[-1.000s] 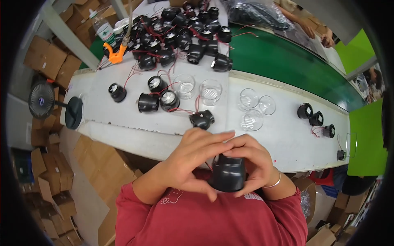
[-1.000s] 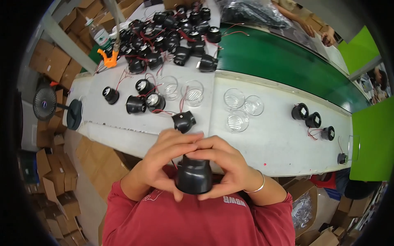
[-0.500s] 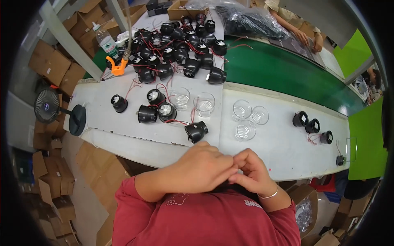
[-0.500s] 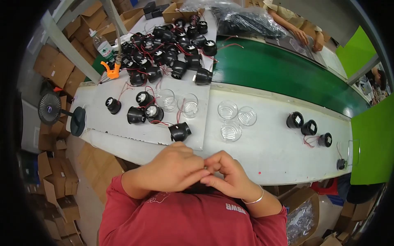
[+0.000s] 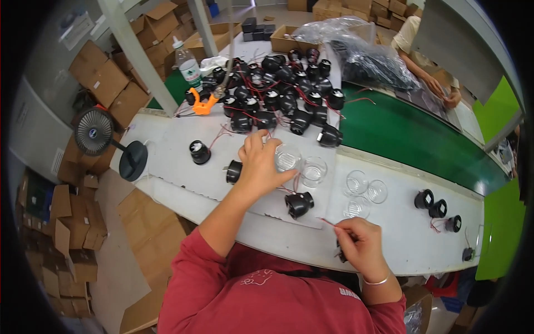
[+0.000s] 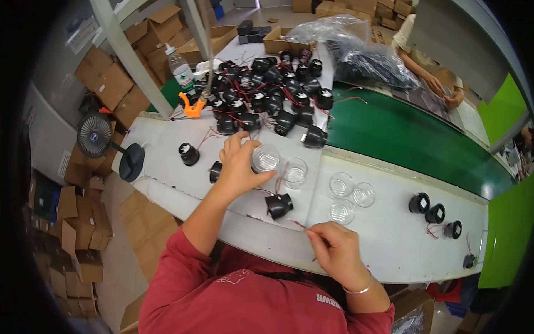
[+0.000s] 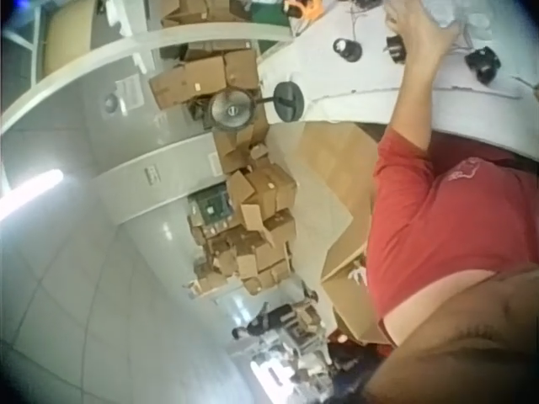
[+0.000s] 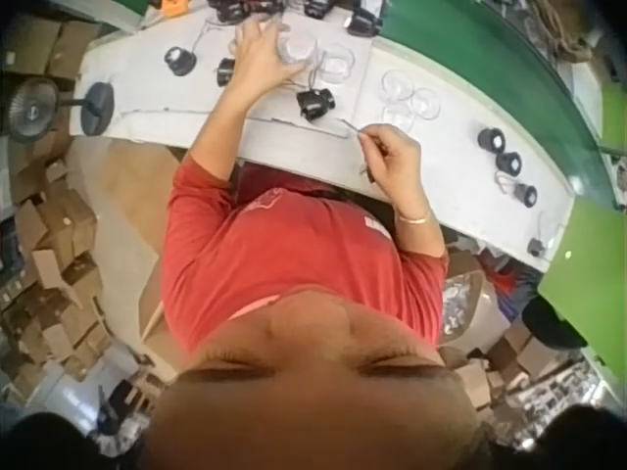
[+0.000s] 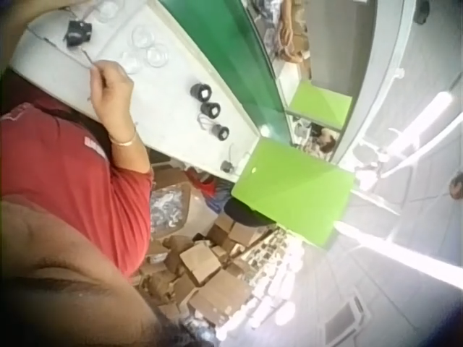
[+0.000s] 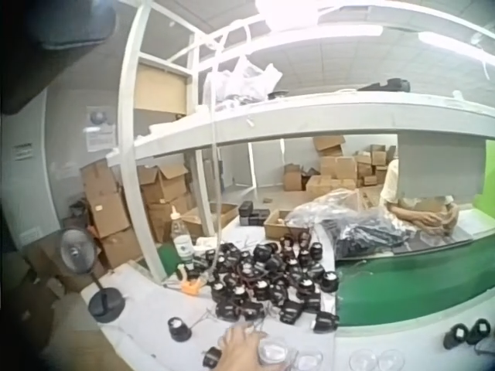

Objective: The person assembles clear plastic covers onto black electronic modules by hand at an industrial workbench.

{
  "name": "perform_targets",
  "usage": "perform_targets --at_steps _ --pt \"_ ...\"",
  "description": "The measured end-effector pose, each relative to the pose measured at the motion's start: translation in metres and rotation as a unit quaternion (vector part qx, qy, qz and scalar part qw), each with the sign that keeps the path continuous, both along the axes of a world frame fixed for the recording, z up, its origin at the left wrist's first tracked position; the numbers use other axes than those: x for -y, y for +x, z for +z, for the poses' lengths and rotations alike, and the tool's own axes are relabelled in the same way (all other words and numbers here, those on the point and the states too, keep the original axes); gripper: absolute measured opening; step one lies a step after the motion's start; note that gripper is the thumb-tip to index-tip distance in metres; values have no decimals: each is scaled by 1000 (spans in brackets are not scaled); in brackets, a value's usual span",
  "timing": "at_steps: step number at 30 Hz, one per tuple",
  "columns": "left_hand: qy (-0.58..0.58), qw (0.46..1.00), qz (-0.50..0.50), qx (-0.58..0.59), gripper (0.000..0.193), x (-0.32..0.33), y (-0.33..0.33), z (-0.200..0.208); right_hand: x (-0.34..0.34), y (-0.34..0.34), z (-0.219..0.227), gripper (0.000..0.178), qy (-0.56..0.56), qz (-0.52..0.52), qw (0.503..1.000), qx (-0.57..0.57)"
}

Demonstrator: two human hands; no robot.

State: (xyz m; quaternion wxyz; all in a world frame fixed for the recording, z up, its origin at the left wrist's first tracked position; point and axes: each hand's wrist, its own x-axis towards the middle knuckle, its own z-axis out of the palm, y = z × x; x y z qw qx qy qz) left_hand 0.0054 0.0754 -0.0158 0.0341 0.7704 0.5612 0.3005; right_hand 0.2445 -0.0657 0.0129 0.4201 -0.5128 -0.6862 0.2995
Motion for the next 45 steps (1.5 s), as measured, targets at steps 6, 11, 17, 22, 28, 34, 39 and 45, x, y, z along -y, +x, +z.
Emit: perform_targets --at_steps 6,11,17,22,28,34,39,45 --pt "-24 962 -164 219 67 58 -11 38 -15 -12 50 7 65 -8 997 30" --pt "-31 937 -270 222 71 88 -15 46 -38 -38 51 7 30 159 986 45" --pt "-50 906 -278 314 78 95 -20 17 -48 -35 33 3 -257 215 932 -138" --pt "0 925 -289 245 73 97 -21 25 -50 -35 23 2 -351 259 871 -226" --pt "-53 903 -323 279 58 104 -11 12 -39 -48 31 4 -381 214 869 -233" --pt "-81 846 -362 384 39 109 -13 -7 -22 -50 21 13 -210 183 945 -173" --pt "7 851 -305 427 34 105 -12 10 -12 -35 12 52 147 108 981 -68" --pt "66 832 -233 499 34 108 7 7 9 -67 -15 109 22 62 996 -62"
